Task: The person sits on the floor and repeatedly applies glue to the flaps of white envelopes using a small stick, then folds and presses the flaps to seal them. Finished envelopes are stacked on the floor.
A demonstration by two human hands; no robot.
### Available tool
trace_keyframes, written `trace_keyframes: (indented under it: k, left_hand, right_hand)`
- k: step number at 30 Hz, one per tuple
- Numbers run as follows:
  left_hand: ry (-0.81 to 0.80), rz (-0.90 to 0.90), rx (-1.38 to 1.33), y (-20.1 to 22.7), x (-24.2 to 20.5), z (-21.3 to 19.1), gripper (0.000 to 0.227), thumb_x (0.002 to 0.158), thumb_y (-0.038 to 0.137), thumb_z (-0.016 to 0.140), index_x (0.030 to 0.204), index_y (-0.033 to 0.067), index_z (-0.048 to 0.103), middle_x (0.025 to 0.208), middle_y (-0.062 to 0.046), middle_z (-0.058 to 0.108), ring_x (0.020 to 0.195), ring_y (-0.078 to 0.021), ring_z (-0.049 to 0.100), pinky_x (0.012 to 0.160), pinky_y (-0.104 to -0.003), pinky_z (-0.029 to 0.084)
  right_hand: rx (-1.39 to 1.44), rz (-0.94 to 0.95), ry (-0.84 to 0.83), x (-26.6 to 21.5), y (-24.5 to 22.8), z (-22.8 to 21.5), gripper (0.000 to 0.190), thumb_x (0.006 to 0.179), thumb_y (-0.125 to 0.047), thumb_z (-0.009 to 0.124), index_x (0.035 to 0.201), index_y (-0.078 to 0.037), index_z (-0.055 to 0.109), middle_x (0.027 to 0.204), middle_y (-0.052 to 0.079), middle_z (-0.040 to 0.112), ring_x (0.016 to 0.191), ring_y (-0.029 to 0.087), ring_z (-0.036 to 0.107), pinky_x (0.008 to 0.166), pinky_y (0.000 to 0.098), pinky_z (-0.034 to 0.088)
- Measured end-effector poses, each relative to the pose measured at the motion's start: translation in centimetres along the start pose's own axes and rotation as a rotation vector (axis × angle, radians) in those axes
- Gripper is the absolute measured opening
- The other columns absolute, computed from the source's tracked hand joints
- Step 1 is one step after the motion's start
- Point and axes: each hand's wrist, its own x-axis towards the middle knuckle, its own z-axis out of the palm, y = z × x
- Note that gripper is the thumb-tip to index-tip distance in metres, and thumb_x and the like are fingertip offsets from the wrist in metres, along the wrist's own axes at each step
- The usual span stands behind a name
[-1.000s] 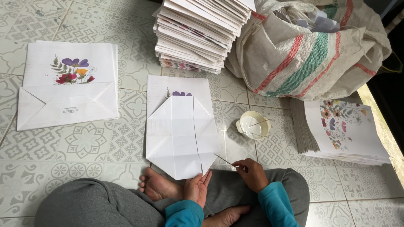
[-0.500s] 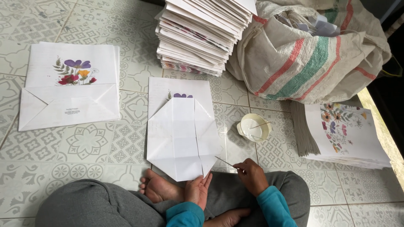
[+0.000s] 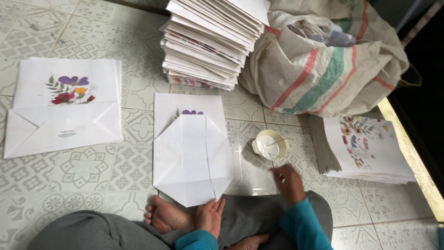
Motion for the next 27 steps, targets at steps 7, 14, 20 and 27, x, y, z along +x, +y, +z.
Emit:
trace_keyframes:
  k: [7,14,20,27]
  left_hand:
    - [0.054,0.105,-0.034,1.8,-2.3,1.1,0.042,0.097,0.002,0.041,0.135,-0.0159,0.043,0.136,-0.025,0.051,0.129,-0.0283,0.048,0.122,-0.045,0.034]
    - [0.083,0.177,-0.056,2.8,-2.2,1.4,0.047,0.089,-0.012,0.032,0.135,-0.0216,0.033,0.141,-0.032,0.045,0.136,-0.0345,0.046,0.127,-0.049,0.031]
    - [0.099,0.178,-0.070,3.0,-2.2,1.4,0.050,0.089,-0.015,0.032,0.138,-0.0096,0.032,0.143,-0.029,0.045,0.138,-0.0351,0.047,0.126,-0.049,0.033]
    - [0.009,0.247,-0.043,3.3,-1.3,0.7,0.089,0.079,-0.015,0.033,0.161,0.0166,0.020,0.149,-0.027,0.041,0.136,-0.0380,0.044,0.124,-0.056,0.031]
  right_hand:
    - [-0.374,0.084,-0.012,4.8,7.5,1.3,0.022,0.090,-0.008,0.064,0.098,-0.015,0.082,0.098,0.010,0.062,0.090,0.027,0.063,0.088,0.0384,0.054]
    - [-0.176,0.190,0.019,5.0,6.2,-1.3,0.018,0.091,-0.010,0.069,0.098,-0.017,0.084,0.093,0.005,0.065,0.077,0.019,0.064,0.076,0.0319,0.056]
    - [-0.083,0.280,0.019,4.2,5.8,-2.1,0.017,0.090,-0.009,0.074,0.102,-0.015,0.085,0.086,0.004,0.064,0.072,0.016,0.059,0.070,0.0302,0.053]
    - [-0.104,0.259,0.007,3.2,8.8,-1.2,0.021,0.089,-0.011,0.073,0.104,-0.019,0.085,0.089,0.005,0.070,0.074,0.018,0.062,0.072,0.0321,0.055]
